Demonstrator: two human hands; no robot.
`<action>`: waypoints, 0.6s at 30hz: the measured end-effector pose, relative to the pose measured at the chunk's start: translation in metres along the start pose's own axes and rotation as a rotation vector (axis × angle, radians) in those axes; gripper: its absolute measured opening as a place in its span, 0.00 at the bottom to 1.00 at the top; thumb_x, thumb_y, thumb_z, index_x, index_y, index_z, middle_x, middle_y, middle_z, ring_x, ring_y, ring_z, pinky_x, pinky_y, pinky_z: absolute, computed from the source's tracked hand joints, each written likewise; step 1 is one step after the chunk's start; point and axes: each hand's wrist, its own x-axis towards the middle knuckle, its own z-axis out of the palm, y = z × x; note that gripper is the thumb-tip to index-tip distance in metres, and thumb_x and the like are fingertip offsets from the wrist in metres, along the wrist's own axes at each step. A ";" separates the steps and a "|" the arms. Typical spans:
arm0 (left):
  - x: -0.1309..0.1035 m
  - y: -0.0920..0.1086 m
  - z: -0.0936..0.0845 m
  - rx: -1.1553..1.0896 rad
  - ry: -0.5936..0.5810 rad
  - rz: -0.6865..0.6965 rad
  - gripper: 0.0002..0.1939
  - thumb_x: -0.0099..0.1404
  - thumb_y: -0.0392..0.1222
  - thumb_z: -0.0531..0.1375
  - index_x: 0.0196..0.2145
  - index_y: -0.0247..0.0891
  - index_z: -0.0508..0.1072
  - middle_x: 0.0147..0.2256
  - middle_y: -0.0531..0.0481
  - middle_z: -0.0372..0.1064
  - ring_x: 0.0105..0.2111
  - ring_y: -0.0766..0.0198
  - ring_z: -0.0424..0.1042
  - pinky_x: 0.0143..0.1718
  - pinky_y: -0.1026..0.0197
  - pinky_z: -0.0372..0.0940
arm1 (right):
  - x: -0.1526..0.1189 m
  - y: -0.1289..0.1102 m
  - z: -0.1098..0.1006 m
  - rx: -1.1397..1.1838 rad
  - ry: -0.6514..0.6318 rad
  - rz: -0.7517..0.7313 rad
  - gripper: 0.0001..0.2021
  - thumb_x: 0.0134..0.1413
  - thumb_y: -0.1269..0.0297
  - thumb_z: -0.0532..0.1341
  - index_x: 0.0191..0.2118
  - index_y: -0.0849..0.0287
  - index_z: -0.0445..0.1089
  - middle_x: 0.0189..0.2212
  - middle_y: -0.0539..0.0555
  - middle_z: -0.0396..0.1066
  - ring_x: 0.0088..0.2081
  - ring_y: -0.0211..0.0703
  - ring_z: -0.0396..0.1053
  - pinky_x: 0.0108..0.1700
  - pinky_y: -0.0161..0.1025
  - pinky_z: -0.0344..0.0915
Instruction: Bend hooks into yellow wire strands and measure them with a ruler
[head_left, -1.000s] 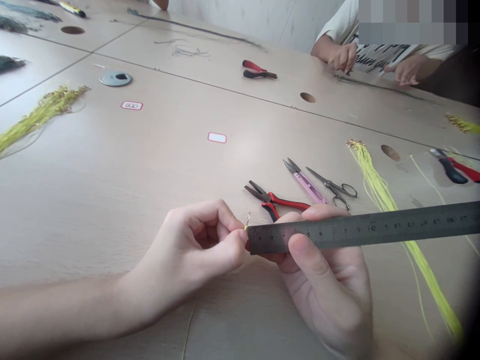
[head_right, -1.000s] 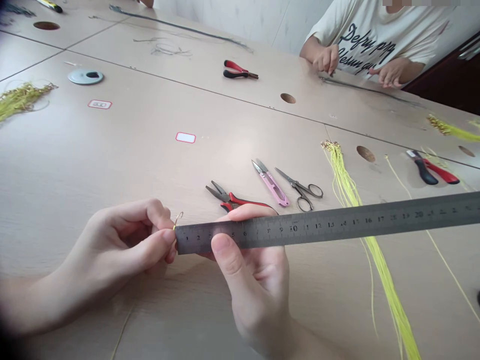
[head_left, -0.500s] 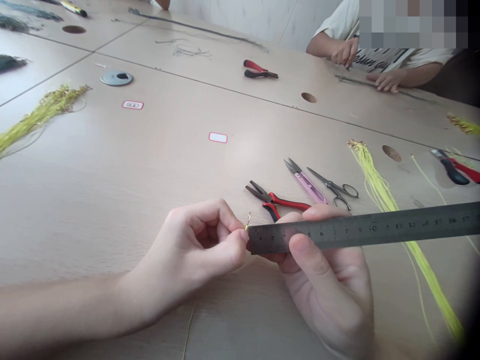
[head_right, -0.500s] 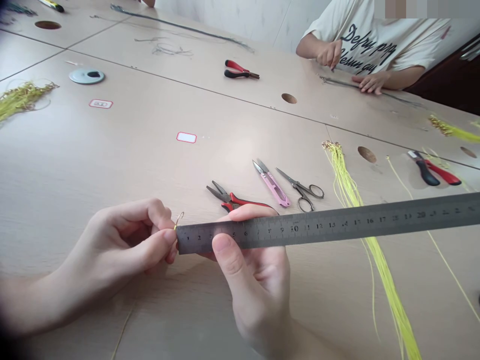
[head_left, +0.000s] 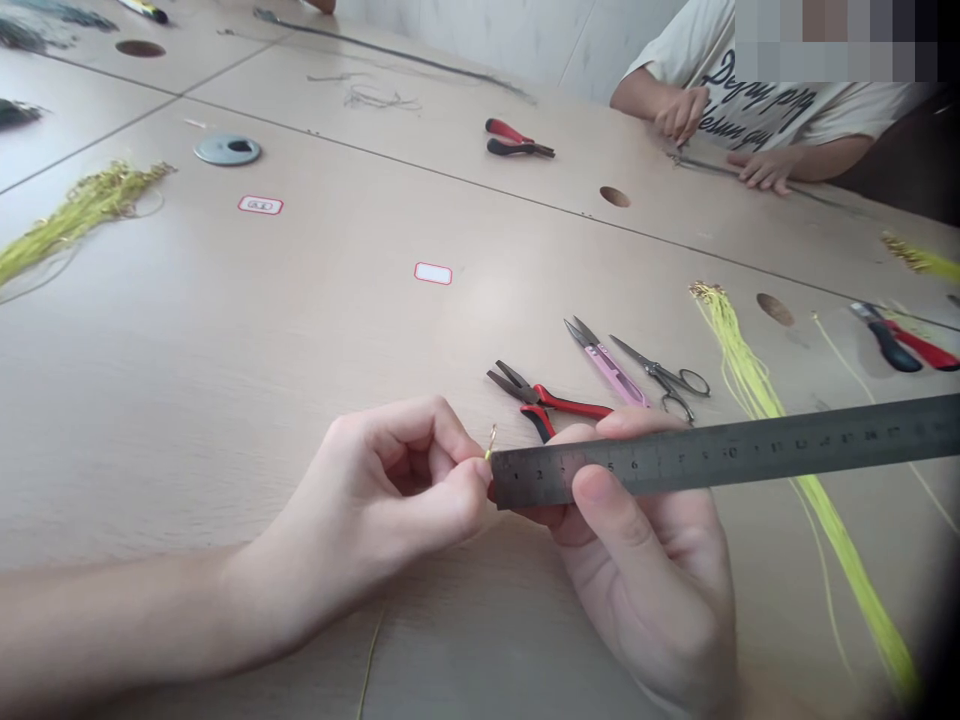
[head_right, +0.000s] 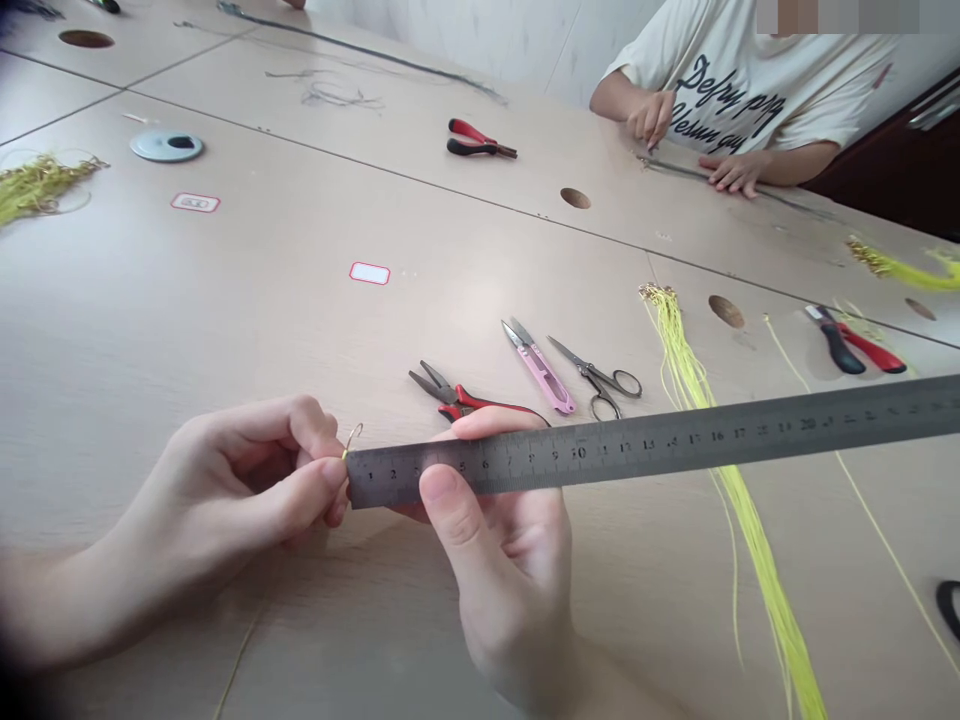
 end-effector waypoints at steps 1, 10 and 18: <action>0.000 0.000 0.000 0.004 0.002 0.006 0.09 0.55 0.34 0.56 0.18 0.36 0.63 0.16 0.59 0.61 0.16 0.76 0.56 0.17 0.74 0.53 | 0.000 0.000 0.000 -0.004 0.005 -0.003 0.08 0.59 0.66 0.55 0.42 0.44 0.61 0.32 0.48 0.70 0.36 0.44 0.73 0.33 0.43 0.75; 0.002 -0.002 0.000 0.006 -0.003 0.034 0.10 0.55 0.32 0.56 0.18 0.36 0.63 0.16 0.59 0.61 0.17 0.76 0.56 0.17 0.75 0.53 | -0.001 0.002 -0.001 -0.033 0.052 0.021 0.08 0.58 0.64 0.56 0.42 0.43 0.62 0.31 0.48 0.69 0.33 0.42 0.73 0.34 0.42 0.75; -0.001 -0.004 -0.002 -0.018 -0.007 0.034 0.09 0.55 0.32 0.56 0.19 0.36 0.64 0.16 0.59 0.61 0.17 0.76 0.56 0.17 0.76 0.53 | -0.003 0.002 0.000 -0.016 0.098 0.018 0.08 0.57 0.64 0.57 0.42 0.44 0.64 0.33 0.48 0.68 0.34 0.39 0.72 0.37 0.40 0.75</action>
